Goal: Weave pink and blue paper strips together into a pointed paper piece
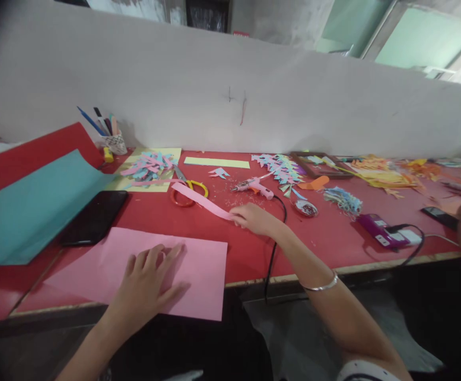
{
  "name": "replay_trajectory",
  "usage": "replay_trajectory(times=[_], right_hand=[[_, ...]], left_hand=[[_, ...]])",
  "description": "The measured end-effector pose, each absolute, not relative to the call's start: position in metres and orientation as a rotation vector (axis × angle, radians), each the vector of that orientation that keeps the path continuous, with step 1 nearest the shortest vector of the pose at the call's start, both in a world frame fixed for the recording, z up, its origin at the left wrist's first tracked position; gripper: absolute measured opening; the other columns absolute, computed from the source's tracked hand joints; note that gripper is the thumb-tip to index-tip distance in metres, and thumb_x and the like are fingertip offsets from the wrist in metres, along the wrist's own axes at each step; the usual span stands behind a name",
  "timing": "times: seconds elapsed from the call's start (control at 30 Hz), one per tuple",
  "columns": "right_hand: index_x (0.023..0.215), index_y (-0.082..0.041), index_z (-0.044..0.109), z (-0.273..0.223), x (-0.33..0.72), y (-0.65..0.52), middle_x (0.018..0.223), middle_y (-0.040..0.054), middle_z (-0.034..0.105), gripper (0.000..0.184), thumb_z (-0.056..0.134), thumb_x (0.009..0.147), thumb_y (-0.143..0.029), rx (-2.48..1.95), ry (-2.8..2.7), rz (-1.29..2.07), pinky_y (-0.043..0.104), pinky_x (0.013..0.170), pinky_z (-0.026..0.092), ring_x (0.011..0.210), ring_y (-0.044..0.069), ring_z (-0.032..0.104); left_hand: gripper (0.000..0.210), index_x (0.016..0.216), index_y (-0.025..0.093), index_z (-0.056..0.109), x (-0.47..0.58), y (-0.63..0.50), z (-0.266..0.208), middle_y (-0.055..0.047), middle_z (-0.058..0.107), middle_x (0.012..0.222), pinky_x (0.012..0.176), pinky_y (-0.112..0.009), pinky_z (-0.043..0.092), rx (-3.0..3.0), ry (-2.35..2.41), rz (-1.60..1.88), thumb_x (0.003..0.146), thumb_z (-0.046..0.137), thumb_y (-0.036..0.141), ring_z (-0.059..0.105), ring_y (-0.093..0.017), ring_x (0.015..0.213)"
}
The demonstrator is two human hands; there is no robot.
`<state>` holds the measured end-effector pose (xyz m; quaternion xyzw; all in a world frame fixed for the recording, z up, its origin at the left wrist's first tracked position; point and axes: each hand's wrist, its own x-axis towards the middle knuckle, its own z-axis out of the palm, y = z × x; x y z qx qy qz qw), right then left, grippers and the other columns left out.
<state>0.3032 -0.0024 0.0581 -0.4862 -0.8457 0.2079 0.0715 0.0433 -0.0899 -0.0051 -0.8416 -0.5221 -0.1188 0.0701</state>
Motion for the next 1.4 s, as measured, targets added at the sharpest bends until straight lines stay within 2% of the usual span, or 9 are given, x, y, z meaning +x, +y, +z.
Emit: replay_trajectory(times=[0.2, 0.33, 0.47, 0.63, 0.8, 1.1, 1.2, 1.3, 1.4], right_hand=[[0.072, -0.016, 0.055, 0.107, 0.297, 0.006, 0.058, -0.0009, 0.056, 0.021, 0.039, 0.082, -0.027, -1.368, -2.287, 0.664, 0.022, 0.051, 0.035, 0.048, 0.008, 0.047], [0.075, -0.016, 0.052, 0.118, 0.275, 0.041, 0.058, -0.0019, 0.054, 0.016, 0.042, 0.082, -0.026, -1.252, -2.109, 0.717, 0.02, 0.047, 0.035, 0.047, 0.006, 0.046], [0.075, -0.015, 0.05, 0.119, 0.236, 0.089, 0.061, -0.0018, 0.054, 0.014, 0.041, 0.084, -0.021, -1.097, -2.011, 0.701, 0.02, 0.052, 0.039, 0.05, 0.006, 0.048], [0.092, -0.014, 0.051, 0.126, 0.199, 0.138, 0.071, 0.0004, 0.056, 0.014, 0.039, 0.084, -0.015, -1.017, -1.883, 0.614, 0.02, 0.058, 0.042, 0.055, 0.006, 0.051], [0.093, -0.015, 0.051, 0.129, 0.199, 0.145, 0.076, 0.0014, 0.058, 0.016, 0.037, 0.085, -0.017, -0.998, -1.861, 0.533, 0.02, 0.062, 0.042, 0.06, 0.007, 0.052], [0.099, -0.013, 0.051, 0.059, 0.207, 0.093, 0.068, 0.0004, 0.06, 0.026, 0.037, 0.078, -0.008, -1.53, -1.892, 0.831, 0.021, 0.057, 0.043, 0.055, 0.009, 0.054], [0.089, -0.014, 0.055, 0.051, 0.209, 0.081, 0.077, 0.0045, 0.061, 0.016, 0.049, 0.074, -0.017, -1.557, -1.927, 0.754, 0.027, 0.066, 0.043, 0.074, 0.016, 0.057], [0.087, -0.014, 0.056, 0.057, 0.213, 0.065, 0.097, 0.0095, 0.058, 0.021, 0.055, 0.073, -0.03, -1.485, -1.966, 0.553, 0.033, 0.08, 0.039, 0.096, 0.022, 0.05], [0.087, -0.014, 0.056, 0.066, 0.217, 0.037, 0.085, 0.0067, 0.058, 0.03, 0.036, 0.084, -0.036, -1.37, -2.047, 0.909, 0.029, 0.071, 0.041, 0.079, 0.016, 0.053]], left_hand=[[0.08, 0.131, 0.025, 0.032, 0.006, -0.095, -0.009, -0.013, 0.045, 0.13, 0.094, -0.045, 0.035, -2.852, -1.216, -0.336, 0.06, 0.063, 0.044, 0.041, -0.028, 0.117], [0.066, 0.128, 0.028, 0.037, -0.006, -0.09, -0.01, -0.009, 0.043, 0.132, 0.097, -0.04, 0.034, -2.934, -1.144, -0.284, 0.065, 0.054, 0.021, 0.039, -0.023, 0.12], [0.054, 0.114, 0.033, 0.052, 0.0, -0.08, 0.006, 0.002, 0.061, 0.114, 0.097, -0.033, 0.036, -3.065, -1.087, -0.339, 0.068, 0.042, 0.007, 0.053, -0.014, 0.106], [0.04, 0.112, 0.027, 0.054, 0.0, -0.075, 0.018, 0.0, 0.067, 0.099, 0.09, -0.029, 0.044, -2.928, -1.018, -0.691, 0.08, 0.034, 0.014, 0.061, -0.012, 0.089], [0.04, 0.115, 0.03, 0.052, -0.012, -0.083, 0.023, 0.0, 0.067, 0.102, 0.093, -0.032, 0.041, -2.785, -1.009, -0.879, 0.088, 0.024, 0.019, 0.058, -0.013, 0.098], [0.034, 0.096, 0.025, 0.061, -0.005, -0.067, 0.024, 0.005, 0.07, 0.09, 0.092, -0.026, 0.037, -2.605, -0.823, -1.351, 0.09, 0.028, 0.017, 0.058, -0.007, 0.096], [0.034, 0.095, 0.024, 0.061, -0.004, -0.065, 0.021, 0.004, 0.07, 0.089, 0.093, -0.025, 0.036, -2.616, -0.825, -1.352, 0.091, 0.028, 0.018, 0.057, -0.007, 0.097], [0.036, 0.094, 0.025, 0.061, -0.006, -0.065, 0.018, 0.003, 0.07, 0.09, 0.093, -0.026, 0.036, -2.615, -0.86, -1.361, 0.091, 0.026, 0.02, 0.057, -0.008, 0.098], [0.036, 0.093, 0.028, 0.062, -0.006, -0.065, 0.016, 0.003, 0.07, 0.091, 0.094, -0.029, 0.035, -2.575, -0.924, -1.396, 0.091, 0.026, 0.021, 0.057, -0.009, 0.099]])
